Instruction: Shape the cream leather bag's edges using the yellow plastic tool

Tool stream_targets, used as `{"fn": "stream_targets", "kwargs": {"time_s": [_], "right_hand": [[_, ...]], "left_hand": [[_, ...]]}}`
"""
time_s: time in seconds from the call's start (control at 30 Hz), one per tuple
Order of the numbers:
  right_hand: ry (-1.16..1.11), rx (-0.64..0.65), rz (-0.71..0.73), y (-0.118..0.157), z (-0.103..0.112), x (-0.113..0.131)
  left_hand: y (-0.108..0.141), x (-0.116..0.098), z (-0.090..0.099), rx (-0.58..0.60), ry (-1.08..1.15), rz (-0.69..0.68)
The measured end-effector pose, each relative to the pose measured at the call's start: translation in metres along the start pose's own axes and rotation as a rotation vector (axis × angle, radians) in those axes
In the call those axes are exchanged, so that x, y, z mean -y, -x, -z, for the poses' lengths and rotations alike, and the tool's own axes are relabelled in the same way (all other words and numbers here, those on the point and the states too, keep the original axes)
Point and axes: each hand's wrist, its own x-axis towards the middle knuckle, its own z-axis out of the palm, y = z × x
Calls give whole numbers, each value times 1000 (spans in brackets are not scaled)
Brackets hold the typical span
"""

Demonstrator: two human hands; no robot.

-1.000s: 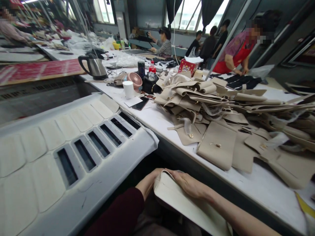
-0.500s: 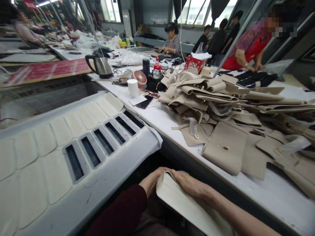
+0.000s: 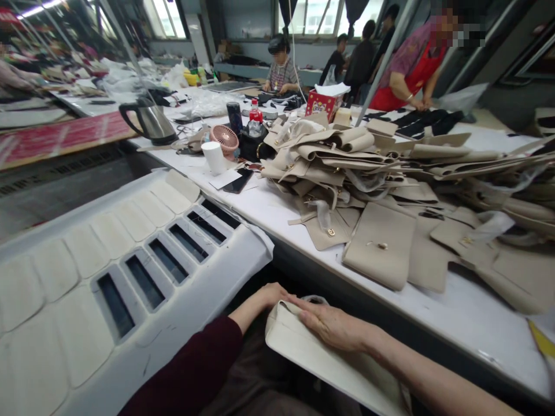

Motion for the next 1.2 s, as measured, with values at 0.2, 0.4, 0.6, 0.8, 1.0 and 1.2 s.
{"fn": "stream_targets", "kwargs": {"time_s": [0.2, 0.4, 0.6, 0.8, 1.0, 1.2], "right_hand": [[-117, 4, -105, 46, 6, -24], [-187, 26, -162, 91, 17, -46], [-322, 39, -175, 114, 21, -62], [-274, 48, -203, 109, 20, -59], [-244, 28, -224, 90, 18, -54], [-130, -39, -169, 56, 4, -43]], "left_hand": [[9, -22, 25, 182, -37, -24], [19, -38, 34, 352, -81, 12], [12, -42, 40, 458, -156, 39], [13, -46, 41, 466, -312, -89], [12, -52, 36, 430, -455, -270], [13, -62, 20, 341, -609, -262]]}}
